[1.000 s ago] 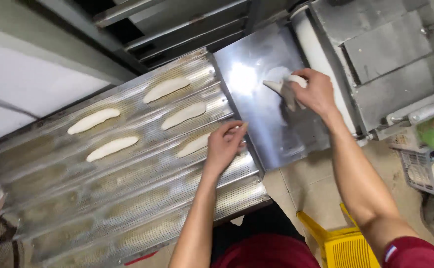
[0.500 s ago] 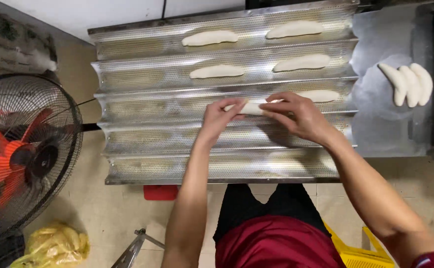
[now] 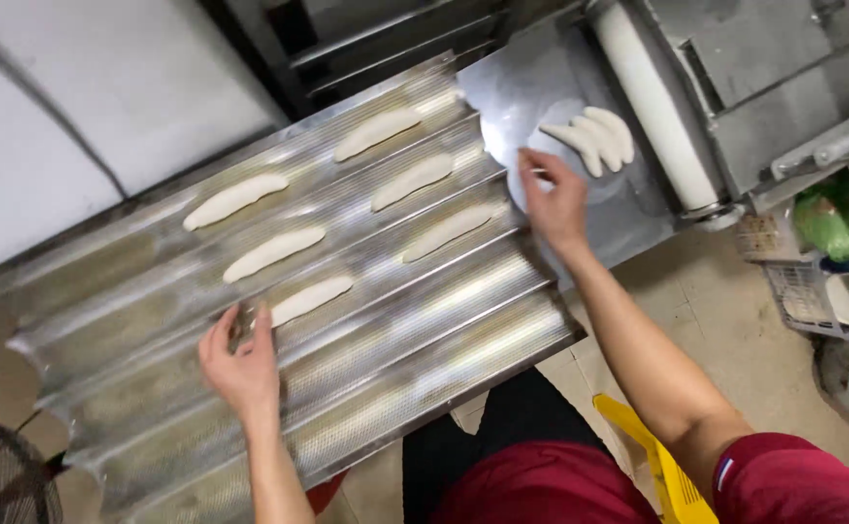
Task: Shape dough balls into baguettes using a machine and place them onto perforated baking trays.
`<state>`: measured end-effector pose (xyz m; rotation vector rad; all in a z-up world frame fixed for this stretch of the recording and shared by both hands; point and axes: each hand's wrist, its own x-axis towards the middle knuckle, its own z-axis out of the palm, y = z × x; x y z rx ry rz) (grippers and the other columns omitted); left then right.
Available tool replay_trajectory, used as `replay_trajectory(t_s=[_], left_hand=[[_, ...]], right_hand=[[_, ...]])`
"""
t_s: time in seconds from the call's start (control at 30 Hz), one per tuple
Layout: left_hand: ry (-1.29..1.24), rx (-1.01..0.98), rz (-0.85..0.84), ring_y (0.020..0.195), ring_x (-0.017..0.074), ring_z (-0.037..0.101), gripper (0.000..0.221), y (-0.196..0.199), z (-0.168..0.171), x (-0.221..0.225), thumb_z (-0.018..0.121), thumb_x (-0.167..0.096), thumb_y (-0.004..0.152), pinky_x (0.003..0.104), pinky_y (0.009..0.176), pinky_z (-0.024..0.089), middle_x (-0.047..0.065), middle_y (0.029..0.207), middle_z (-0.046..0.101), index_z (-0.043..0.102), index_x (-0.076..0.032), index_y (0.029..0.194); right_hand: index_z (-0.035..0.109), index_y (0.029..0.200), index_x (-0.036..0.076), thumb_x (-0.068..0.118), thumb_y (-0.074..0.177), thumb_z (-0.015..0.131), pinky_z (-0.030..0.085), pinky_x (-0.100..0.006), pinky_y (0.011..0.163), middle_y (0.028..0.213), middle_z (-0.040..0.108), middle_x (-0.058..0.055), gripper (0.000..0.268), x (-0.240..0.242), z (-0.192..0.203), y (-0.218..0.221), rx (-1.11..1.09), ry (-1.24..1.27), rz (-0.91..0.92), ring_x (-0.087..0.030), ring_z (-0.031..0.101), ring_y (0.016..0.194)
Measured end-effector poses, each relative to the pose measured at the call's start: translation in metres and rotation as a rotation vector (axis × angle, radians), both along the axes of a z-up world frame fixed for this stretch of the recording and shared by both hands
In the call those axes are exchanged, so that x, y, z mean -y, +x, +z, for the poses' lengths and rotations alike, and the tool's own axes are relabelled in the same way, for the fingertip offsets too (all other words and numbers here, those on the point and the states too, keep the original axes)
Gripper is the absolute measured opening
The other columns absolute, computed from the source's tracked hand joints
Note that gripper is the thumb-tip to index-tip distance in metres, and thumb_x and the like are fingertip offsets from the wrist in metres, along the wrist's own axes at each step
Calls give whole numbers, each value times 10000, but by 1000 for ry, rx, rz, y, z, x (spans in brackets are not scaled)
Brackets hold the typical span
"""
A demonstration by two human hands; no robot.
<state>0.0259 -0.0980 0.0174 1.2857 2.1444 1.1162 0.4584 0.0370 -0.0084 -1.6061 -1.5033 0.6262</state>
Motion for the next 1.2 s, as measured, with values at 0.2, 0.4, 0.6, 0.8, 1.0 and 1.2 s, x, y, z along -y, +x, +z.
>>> replay_trajectory(t_s=[0.2, 0.4, 0.6, 0.8, 1.0, 1.2], left_hand=[[4, 158, -21, 895, 122, 644, 442, 107, 10, -36, 723, -157, 1027, 247, 710, 538, 71, 1018, 695, 603, 6, 1420], [-194, 479, -289, 654, 62, 667, 591, 248, 31, -89, 680, -146, 955, 232, 579, 570, 40, 804, 723, 469, -18, 1492], [-256, 709, -428, 671, 75, 668, 497, 327, -1, -105, 702, -165, 989, 229, 576, 554, 56, 834, 706, 581, -6, 1444], [-319, 1452, -376, 865, 183, 741, 494, 346, 19, -105, 682, -210, 927, 292, 728, 636, 81, 1047, 697, 512, -99, 1378], [-298, 1374, -296, 936, 287, 763, 401, 258, -20, -25, 744, -150, 970, 325, 829, 652, 221, 1112, 723, 641, 137, 1230], [-400, 886, -169, 787, 196, 776, 375, 206, -18, -4, 770, -251, 891, 256, 670, 593, 135, 896, 769, 751, 61, 1098]], right_hand=[[709, 1186, -8, 299, 1050, 706, 533, -469, 895, 1150, 718, -245, 336, -61, -202, 219, 411, 24, -538, -387, 683, 1031], [672, 1062, 10, 379, 830, 836, 519, -537, 798, 943, 693, -241, 465, -71, -150, 191, 382, -252, -712, -446, 662, 898], [582, 1311, 0, 130, 913, 803, 558, -351, 870, 1030, 736, -119, 473, -62, -48, 191, -7, -1, -244, -238, 723, 934], [634, 1379, 17, 106, 950, 764, 553, -276, 922, 1285, 659, -75, 457, -3, 90, 149, -350, -229, 355, -117, 655, 1111], [710, 1305, 72, 194, 920, 742, 545, -299, 796, 1127, 768, -69, 405, 57, 90, 60, -28, -493, 705, -131, 688, 917], [760, 1203, 100, 260, 870, 793, 562, -355, 719, 1045, 770, -119, 370, 69, 59, 4, 225, -310, 755, -251, 727, 825]])
